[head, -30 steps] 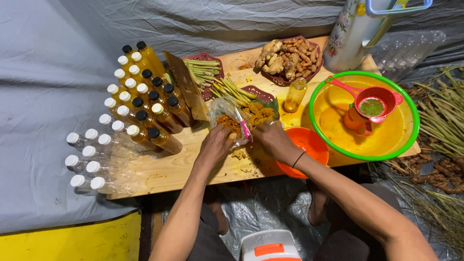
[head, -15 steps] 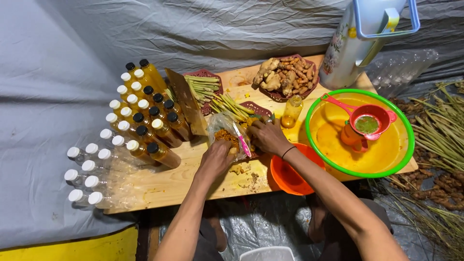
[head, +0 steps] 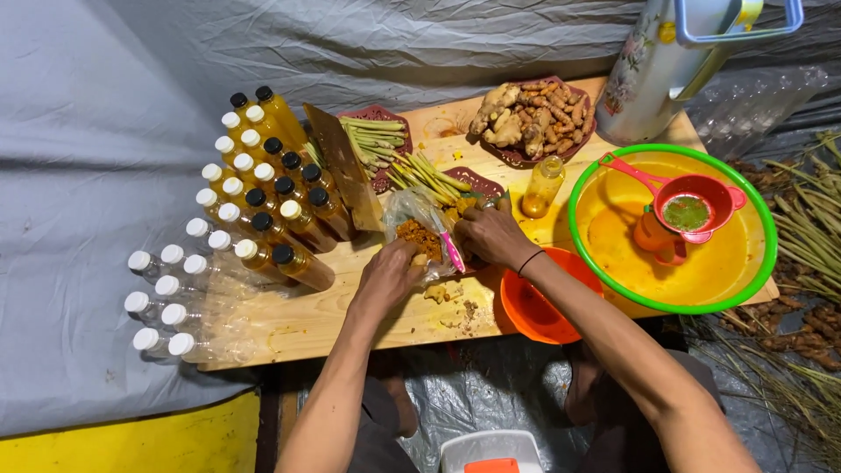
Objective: The person sits on the floor and uses a knife to chop a small piece of ginger on a wooden board. They then transfer the chopped ginger into a small plastic bag containing a yellow spice powder. Finally, they use a small red strainer to mix the contents of the bag.
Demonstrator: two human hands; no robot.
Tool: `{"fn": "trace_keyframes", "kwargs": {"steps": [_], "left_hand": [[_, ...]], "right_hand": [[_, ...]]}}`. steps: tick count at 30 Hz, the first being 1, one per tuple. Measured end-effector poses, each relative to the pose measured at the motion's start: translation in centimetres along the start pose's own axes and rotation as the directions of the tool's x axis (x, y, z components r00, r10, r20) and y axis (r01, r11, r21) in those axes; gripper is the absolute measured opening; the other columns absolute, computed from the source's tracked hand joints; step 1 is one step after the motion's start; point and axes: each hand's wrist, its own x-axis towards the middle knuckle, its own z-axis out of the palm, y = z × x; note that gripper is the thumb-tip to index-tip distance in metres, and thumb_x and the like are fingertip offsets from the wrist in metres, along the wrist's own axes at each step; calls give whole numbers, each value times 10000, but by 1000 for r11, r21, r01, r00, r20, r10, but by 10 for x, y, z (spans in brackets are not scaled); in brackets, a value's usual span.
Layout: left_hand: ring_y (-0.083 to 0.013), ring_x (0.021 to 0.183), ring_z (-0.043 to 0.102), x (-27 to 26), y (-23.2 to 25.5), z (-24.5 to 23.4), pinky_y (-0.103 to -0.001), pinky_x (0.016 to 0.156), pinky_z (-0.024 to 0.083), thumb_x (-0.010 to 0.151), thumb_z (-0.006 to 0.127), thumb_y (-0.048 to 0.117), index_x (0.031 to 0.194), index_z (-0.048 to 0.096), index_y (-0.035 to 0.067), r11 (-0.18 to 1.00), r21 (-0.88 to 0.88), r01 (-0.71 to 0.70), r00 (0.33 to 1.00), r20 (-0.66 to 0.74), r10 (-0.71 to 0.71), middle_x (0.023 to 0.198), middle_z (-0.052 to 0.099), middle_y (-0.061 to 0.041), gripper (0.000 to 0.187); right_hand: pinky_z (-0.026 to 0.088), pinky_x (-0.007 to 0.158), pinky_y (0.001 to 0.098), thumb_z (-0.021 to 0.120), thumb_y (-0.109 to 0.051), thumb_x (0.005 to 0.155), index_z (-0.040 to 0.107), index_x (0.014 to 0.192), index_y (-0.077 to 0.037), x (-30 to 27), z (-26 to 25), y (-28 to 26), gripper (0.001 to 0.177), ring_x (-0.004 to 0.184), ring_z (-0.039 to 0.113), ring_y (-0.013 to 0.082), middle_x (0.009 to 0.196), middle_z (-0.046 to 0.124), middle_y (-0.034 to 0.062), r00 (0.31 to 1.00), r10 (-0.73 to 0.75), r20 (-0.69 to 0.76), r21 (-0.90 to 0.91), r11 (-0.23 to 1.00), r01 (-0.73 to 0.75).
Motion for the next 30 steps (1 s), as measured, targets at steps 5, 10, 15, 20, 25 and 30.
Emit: {"fn": "trace_keyframes", "kwargs": {"steps": [5, 10, 15, 20, 25, 30], "left_hand": [[-416, 993, 675, -6, 7, -13, -510, 798, 567, 916, 642, 211, 1067, 679, 55, 1000, 19, 24, 1000, 12, -24, 953, 647, -150, 220], [-430, 1035, 669, -4, 1, -8, -539, 846, 565, 927, 643, 219, 1123, 680, 54, 999, 33, 44, 998, 44, -45, 1004, 655, -169, 259], [-428, 1034, 673, 2, -12, 3, -543, 847, 565, 924, 670, 248, 1118, 684, 51, 999, -2, 37, 999, 21, -37, 1008, 661, -169, 277], [-416, 1052, 673, -7, 3, -10, -533, 875, 561, 929, 666, 231, 1147, 686, 49, 999, 8, 45, 999, 10, -46, 1032, 671, -172, 284], [-396, 1056, 681, -9, 8, -17, -516, 887, 563, 926, 671, 202, 1161, 699, 54, 999, -4, 49, 999, 7, -49, 1040, 685, -172, 279], [-382, 1044, 695, -14, 20, -32, -499, 886, 563, 936, 675, 199, 1179, 708, 33, 999, -4, 53, 999, 3, -53, 1036, 704, -176, 296]], "right_hand": [[322, 834, 448, 714, -312, 804, 682, 898, -235, -5, -9, 3, 126, 1021, 587, 256, 971, 690, -8, 999, -24, -34, -10, 1000, 24], [359, 813, 444, 730, -268, 859, 714, 936, -214, -13, -51, -3, 95, 937, 612, 253, 961, 711, 8, 999, 18, 41, -10, 1000, -18], [381, 810, 406, 744, -346, 892, 747, 930, -223, -24, -114, -12, 129, 950, 602, 235, 928, 707, -10, 995, 84, 58, 12, 996, -85], [376, 796, 435, 769, -358, 835, 740, 897, -245, -47, -155, -12, 132, 962, 611, 253, 934, 693, 8, 992, 102, 71, -18, 995, -101], [386, 800, 425, 777, -291, 853, 779, 931, -238, -65, -204, -28, 94, 946, 626, 261, 931, 722, 42, 970, 169, 176, -13, 985, -170], [383, 803, 436, 774, -297, 845, 795, 942, -244, -86, -203, -27, 112, 923, 653, 267, 897, 746, 50, 953, 121, 278, -76, 992, -104]]}}
